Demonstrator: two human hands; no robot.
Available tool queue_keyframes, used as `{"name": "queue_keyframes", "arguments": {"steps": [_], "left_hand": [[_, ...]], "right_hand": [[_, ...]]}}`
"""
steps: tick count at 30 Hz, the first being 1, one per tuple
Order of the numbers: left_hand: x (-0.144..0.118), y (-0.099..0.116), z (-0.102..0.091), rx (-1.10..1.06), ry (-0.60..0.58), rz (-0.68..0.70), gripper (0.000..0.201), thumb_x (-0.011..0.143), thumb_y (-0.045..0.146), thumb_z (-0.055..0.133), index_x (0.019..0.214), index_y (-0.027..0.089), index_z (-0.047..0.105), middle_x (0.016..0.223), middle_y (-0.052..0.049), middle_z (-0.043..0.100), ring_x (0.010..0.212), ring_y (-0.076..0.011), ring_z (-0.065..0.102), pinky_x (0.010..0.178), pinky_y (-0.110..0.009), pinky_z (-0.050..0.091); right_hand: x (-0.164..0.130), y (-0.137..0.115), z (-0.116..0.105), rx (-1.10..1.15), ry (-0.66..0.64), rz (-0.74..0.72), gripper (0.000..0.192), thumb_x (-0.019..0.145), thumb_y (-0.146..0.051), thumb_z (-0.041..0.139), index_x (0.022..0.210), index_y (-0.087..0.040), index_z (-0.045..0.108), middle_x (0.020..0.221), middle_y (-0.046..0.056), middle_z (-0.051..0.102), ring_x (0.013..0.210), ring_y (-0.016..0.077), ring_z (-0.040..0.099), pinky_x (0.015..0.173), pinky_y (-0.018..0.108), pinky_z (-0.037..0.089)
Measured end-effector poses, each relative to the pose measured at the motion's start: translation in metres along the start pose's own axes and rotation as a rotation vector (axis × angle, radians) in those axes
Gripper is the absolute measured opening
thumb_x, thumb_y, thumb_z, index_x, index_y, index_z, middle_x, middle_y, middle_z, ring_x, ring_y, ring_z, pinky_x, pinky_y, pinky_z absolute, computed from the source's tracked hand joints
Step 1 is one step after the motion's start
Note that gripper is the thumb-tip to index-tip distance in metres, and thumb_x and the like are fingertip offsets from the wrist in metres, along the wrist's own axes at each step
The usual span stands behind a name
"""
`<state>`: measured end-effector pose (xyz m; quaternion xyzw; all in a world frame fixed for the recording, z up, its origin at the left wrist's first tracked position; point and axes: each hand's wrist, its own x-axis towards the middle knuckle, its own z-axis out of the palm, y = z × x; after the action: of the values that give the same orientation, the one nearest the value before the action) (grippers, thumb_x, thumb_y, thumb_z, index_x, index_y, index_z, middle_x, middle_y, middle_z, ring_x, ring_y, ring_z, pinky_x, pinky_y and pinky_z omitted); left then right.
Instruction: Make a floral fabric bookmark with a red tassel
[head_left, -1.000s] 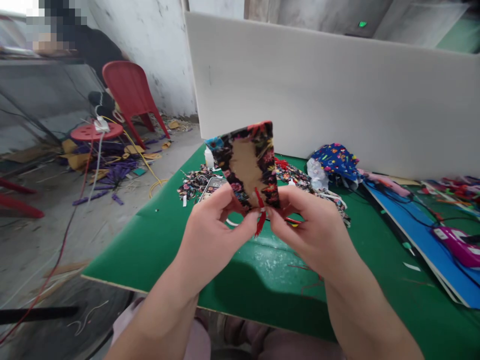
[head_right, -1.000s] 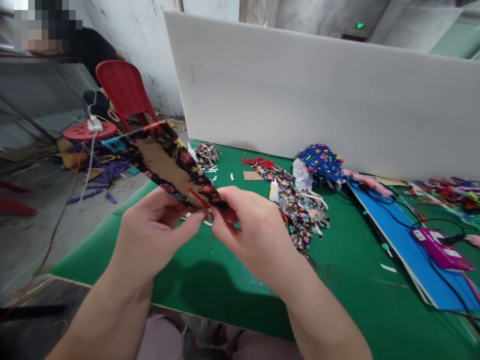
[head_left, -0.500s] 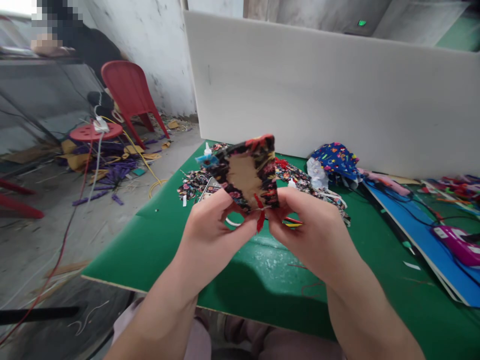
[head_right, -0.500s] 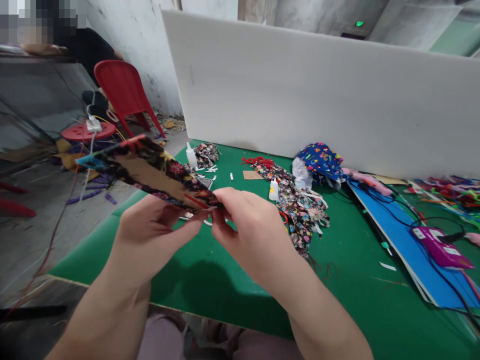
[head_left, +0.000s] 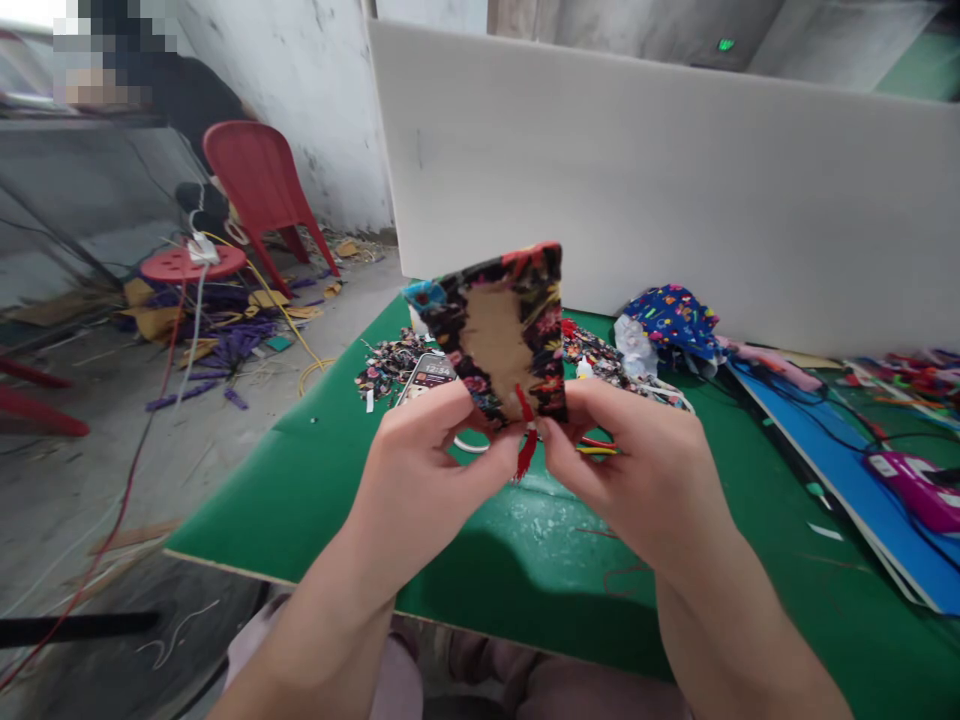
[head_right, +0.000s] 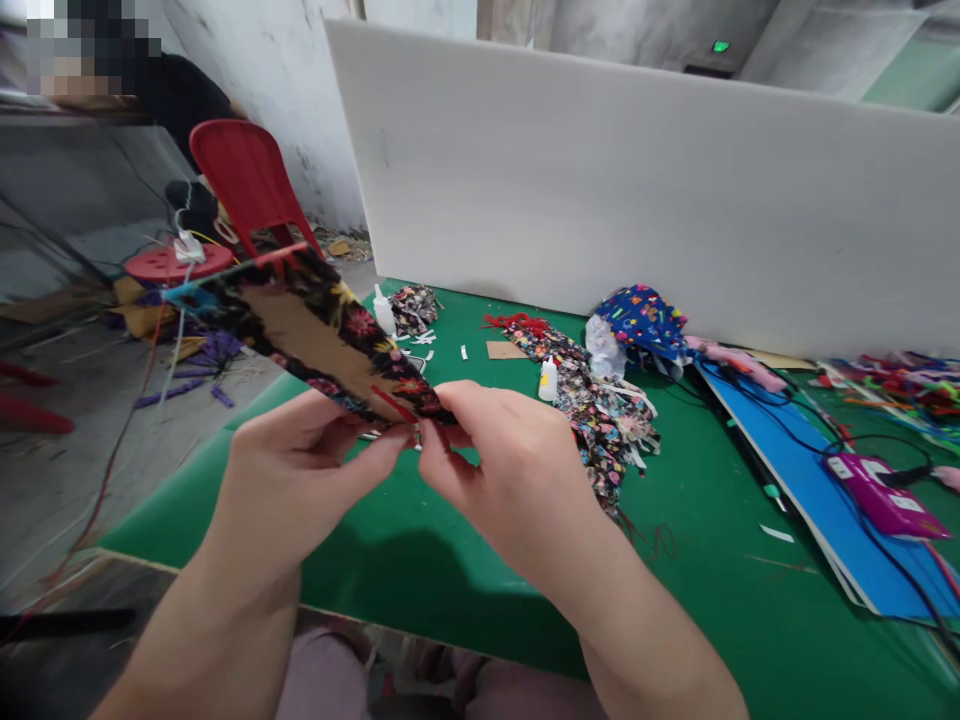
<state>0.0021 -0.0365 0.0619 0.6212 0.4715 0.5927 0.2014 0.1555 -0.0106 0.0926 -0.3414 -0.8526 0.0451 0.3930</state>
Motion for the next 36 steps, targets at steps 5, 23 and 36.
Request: {"name": "queue_keyframes", "arguments": {"steps": [5,23,36], "left_hand": [[0.0,0.001,-0.002,-0.033,-0.037,0.021,0.018,0.072,0.011,0.063,0.087,0.021,0.068,0.084,0.002,0.068,0.074,-0.0122,0.063,0.067,-0.02,0.053],[0.001,-0.002,-0.006,0.003,-0.058,0.194,0.023,0.074,0.009,0.062,0.09,0.024,0.065,0.082,0.0,0.066,0.075,-0.0145,0.062,0.075,-0.028,0.052],[0.003,0.001,-0.013,0.025,-0.12,0.166,0.025,0.074,0.012,0.063,0.092,0.029,0.06,0.085,0.007,0.064,0.079,-0.011,0.06,0.071,-0.021,0.049]], "right_hand": [[-0.001,-0.001,-0.002,0.01,0.006,-0.018,0.011,0.08,-0.016,0.052,0.084,-0.013,0.061,0.068,0.0,0.062,0.061,0.0092,0.057,0.057,0.019,0.041],[-0.003,0.0,-0.002,0.016,-0.012,-0.029,0.012,0.081,-0.016,0.055,0.091,-0.014,0.061,0.078,-0.001,0.066,0.071,0.009,0.06,0.061,0.018,0.044],[-0.007,-0.005,-0.007,0.003,-0.016,-0.023,0.015,0.083,-0.018,0.053,0.096,-0.017,0.061,0.08,-0.003,0.066,0.069,0.0068,0.06,0.065,0.016,0.044]]}}
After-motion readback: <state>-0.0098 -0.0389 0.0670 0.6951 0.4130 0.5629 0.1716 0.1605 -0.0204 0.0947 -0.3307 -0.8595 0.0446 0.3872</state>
